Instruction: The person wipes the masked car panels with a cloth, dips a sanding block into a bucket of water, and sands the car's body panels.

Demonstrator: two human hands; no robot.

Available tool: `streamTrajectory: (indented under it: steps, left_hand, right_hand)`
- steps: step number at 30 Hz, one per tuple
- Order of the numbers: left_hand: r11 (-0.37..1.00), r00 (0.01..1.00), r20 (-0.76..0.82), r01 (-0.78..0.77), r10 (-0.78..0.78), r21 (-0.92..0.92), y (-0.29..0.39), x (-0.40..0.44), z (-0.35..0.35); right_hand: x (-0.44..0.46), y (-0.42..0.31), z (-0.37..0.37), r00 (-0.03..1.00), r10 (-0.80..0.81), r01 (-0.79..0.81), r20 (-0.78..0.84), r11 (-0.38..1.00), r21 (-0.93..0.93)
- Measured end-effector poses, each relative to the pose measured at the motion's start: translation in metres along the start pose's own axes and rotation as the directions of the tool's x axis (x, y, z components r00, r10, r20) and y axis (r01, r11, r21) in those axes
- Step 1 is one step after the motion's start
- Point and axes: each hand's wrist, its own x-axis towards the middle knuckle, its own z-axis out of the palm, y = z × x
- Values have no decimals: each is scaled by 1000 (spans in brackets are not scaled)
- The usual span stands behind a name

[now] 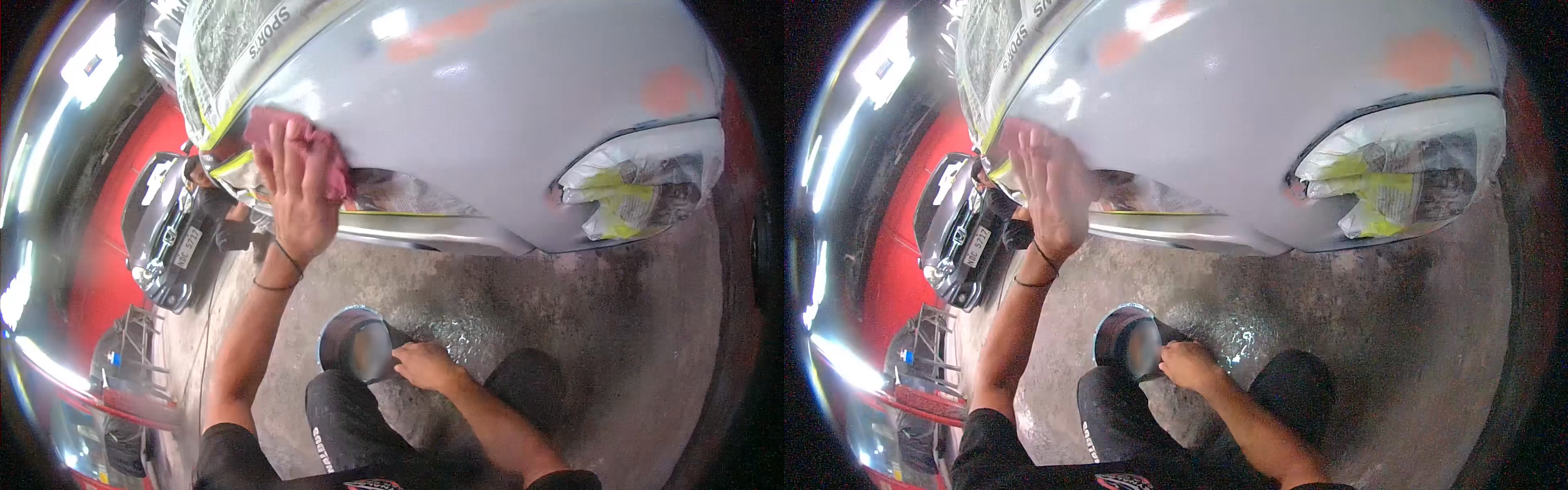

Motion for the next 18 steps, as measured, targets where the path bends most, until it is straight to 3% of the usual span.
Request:
streamTrajectory:
  steps: [1,2,3,5,7,9,11,13,15,17,18]
  left_hand:
    - [1000,1000,5,3,-3,-26,11,17,-6]
    - [983,992,-83,-110,99,-150,22,38,-3]
    - [967,983,42,-165,176,-193,45,66,-19]
    - [900,918,-133,-393,374,-189,98,114,-23]
    - [795,827,-339,-543,449,-271,148,146,3]
    - [797,819,-404,-535,407,-281,178,161,11]
    - [772,795,-495,-544,350,-328,185,165,16]
    - [701,753,-480,-631,450,-331,149,157,18]
    - [766,832,-340,-544,439,-342,106,134,-5]
    - [909,928,-193,-358,319,-215,71,109,-19]
    - [921,937,-252,-302,240,-245,47,93,-14]
  right_hand:
    - [0,-2,-3,999,19,-19,34,999,-28]
    - [1,-3,-6,997,42,-38,69,997,-61]
    - [2,2,-3,996,45,-40,72,997,-73]
    - [9,15,12,998,-22,22,-53,1000,0]
    - [12,18,10,999,7,-8,-31,999,-38]
    - [17,24,11,998,61,-63,-29,995,-81]
    - [18,36,18,985,-22,13,-168,999,-49]
    - [17,30,11,989,15,-24,-146,998,-63]
    - [17,21,6,990,110,-116,-86,991,-71]
    - [10,9,0,980,116,-121,-162,993,-16]
    - [6,5,-7,971,88,-85,-222,996,23]
